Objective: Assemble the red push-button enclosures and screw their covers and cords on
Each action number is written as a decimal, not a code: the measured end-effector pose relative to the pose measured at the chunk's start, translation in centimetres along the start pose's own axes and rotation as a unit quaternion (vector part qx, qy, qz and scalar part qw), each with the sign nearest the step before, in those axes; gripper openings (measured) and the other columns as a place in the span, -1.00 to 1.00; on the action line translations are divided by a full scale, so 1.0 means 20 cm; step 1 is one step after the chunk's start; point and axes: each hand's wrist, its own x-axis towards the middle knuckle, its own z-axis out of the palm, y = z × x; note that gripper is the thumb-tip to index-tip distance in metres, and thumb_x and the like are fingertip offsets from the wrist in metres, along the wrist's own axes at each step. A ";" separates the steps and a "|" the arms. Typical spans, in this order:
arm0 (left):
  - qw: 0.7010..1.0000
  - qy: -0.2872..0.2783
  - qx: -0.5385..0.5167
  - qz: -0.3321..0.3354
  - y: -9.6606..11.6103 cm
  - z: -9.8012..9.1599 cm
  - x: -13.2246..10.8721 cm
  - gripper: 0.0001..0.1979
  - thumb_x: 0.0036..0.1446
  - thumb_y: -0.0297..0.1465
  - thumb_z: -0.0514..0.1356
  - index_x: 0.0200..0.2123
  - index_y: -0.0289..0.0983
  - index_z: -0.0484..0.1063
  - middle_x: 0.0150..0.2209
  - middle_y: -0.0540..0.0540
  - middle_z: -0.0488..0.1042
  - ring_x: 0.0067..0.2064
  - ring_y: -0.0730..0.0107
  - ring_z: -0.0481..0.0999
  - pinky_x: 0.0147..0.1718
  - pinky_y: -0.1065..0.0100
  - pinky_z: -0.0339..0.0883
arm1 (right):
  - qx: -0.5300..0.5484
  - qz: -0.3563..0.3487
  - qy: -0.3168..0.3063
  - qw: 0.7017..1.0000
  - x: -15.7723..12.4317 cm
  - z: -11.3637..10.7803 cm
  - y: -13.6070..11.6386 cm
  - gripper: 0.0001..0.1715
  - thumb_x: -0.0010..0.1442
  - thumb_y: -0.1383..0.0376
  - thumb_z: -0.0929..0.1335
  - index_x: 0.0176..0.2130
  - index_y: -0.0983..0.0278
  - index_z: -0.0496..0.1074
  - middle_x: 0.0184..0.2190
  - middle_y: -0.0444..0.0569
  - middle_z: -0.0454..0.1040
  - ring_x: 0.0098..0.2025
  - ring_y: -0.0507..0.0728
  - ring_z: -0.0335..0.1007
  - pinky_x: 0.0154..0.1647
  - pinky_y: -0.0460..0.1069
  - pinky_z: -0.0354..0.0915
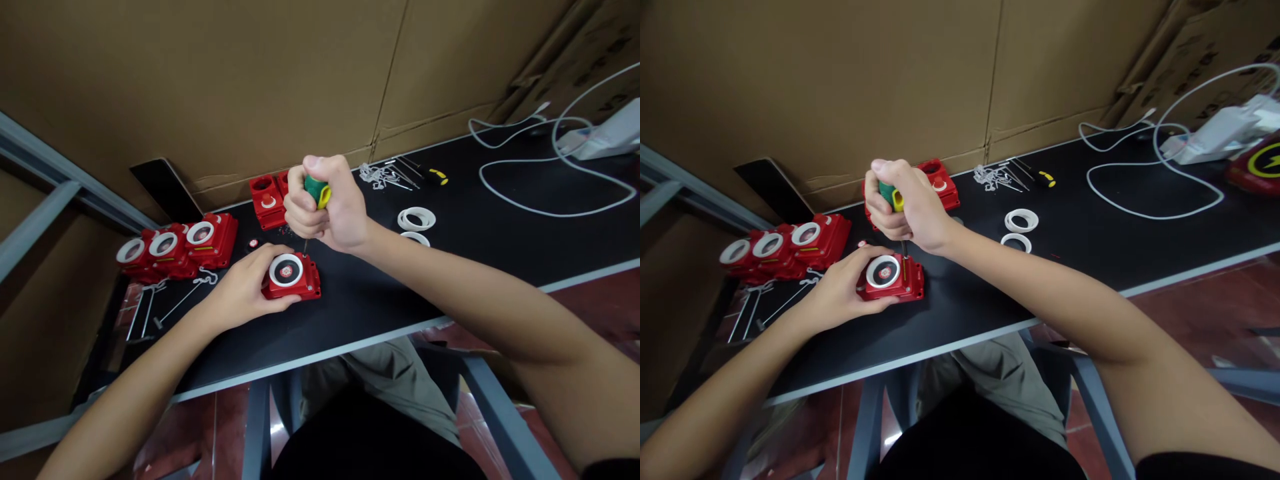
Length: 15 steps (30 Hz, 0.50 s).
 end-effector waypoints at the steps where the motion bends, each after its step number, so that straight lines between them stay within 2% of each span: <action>1: 1.000 -0.003 -0.001 -0.004 0.00 0.00 0.00 -0.32 0.33 0.01 0.48 0.32 -0.20 0.40 0.22 -0.23 0.65 0.17 -0.04 0.74 0.29 0.03 0.59 | 0.001 -0.001 -0.004 1.000 0.00 0.00 0.00 -0.27 0.42 -0.17 0.35 -0.53 0.19 0.09 -0.71 -0.29 -0.23 -0.68 -0.10 -0.40 -0.71 -0.12 -0.30; 5: 1.000 -0.009 -0.001 -0.014 0.00 -0.01 0.00 -0.32 0.32 -0.01 0.50 0.32 -0.20 0.41 0.21 -0.22 0.66 0.16 -0.02 0.74 0.29 0.03 0.59 | -0.008 0.014 0.007 1.000 0.01 -0.02 -0.02 -0.28 0.50 -0.16 0.25 -0.52 0.19 0.04 -0.70 -0.28 -0.23 -0.68 -0.09 -0.38 -0.72 -0.12 -0.24; 11: 1.000 -0.012 0.000 -0.016 0.00 -0.01 0.00 -0.32 0.31 -0.03 0.50 0.31 -0.21 0.41 0.22 -0.23 0.65 0.16 -0.03 0.74 0.27 0.03 0.61 | -0.035 -0.009 0.088 0.995 0.00 -0.02 -0.01 -0.23 0.50 -0.28 0.21 -0.50 0.17 0.05 -0.69 -0.28 -0.21 -0.68 -0.06 -0.34 -0.70 -0.09 -0.17; 13: 1.000 -0.011 -0.005 -0.018 0.01 -0.02 0.00 -0.33 0.31 -0.02 0.49 0.30 -0.21 0.41 0.22 -0.24 0.65 0.17 -0.04 0.73 0.27 0.02 0.60 | -0.080 -0.019 0.081 0.993 0.00 -0.04 -0.01 -0.24 0.50 -0.31 0.20 -0.46 0.16 0.09 -0.69 -0.27 -0.10 -0.67 -0.04 -0.22 -0.66 -0.06 -0.02; 15: 1.000 -0.012 -0.012 -0.020 0.01 -0.02 0.01 -0.34 0.31 -0.03 0.49 0.30 -0.20 0.41 0.22 -0.24 0.65 0.18 -0.05 0.73 0.27 0.02 0.61 | -0.168 -0.008 0.024 0.985 0.01 -0.05 -0.04 -0.25 0.53 -0.32 0.18 -0.41 0.17 0.18 -0.65 -0.19 0.14 -0.63 0.01 0.05 -0.54 -0.03 0.21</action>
